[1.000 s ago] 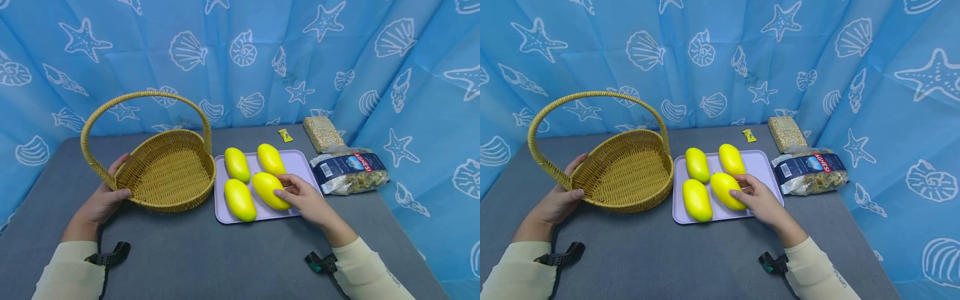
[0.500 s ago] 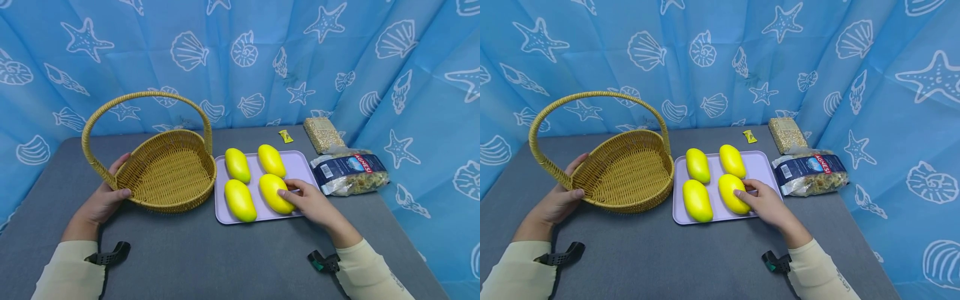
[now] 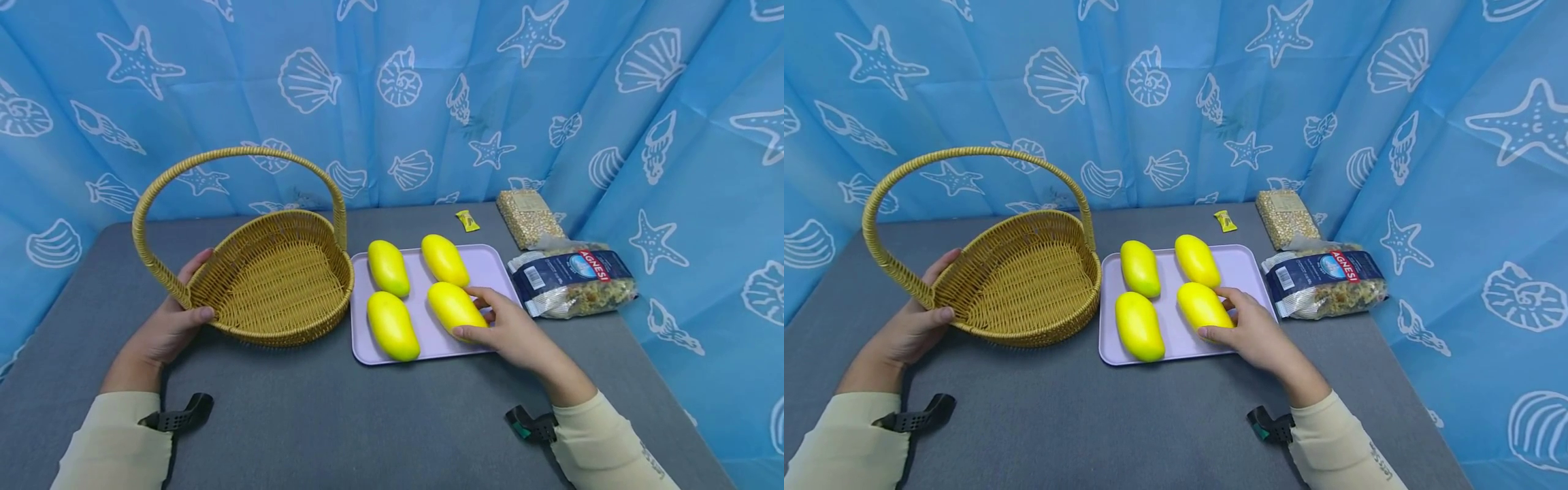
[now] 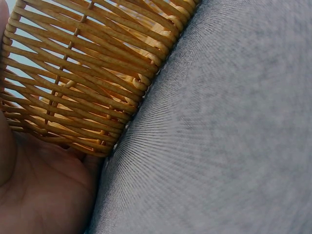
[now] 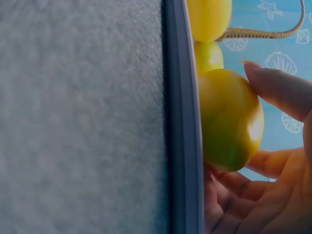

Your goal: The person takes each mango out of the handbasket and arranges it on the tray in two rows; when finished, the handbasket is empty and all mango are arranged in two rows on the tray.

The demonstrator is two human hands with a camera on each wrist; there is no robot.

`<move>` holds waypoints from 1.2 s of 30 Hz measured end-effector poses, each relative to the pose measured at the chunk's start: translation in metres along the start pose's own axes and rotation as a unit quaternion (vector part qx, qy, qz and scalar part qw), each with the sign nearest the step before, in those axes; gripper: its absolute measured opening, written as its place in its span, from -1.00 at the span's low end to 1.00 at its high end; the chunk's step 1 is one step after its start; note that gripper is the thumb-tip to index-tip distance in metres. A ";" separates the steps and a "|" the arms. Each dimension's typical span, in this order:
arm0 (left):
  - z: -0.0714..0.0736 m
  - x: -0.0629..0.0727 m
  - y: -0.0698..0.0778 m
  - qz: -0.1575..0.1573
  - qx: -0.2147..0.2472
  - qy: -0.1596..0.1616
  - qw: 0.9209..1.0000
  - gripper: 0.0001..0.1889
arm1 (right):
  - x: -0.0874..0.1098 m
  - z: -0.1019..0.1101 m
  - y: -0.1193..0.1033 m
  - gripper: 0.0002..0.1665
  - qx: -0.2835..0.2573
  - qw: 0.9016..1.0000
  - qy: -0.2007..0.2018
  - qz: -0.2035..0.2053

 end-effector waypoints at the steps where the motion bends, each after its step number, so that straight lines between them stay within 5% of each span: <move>1: 0.000 0.000 0.000 -0.001 0.001 -0.001 1.000 0.04 | 0.000 -0.001 0.000 0.01 0.001 1.000 0.000 -0.001; 36: -0.002 0.000 0.002 -0.005 -0.004 -0.004 1.000 0.03 | 0.007 0.002 0.000 -0.06 -0.031 0.999 -0.008 -0.030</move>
Point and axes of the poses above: each hand's wrist, its own x-axis away from the middle knuckle, its own z-axis out of the back of the hand, y = z × x, the point moved 6 cm from there along -x, towards the middle knuckle, and after that the axes turned 4 degrees about -z, right-handed, at the moved point
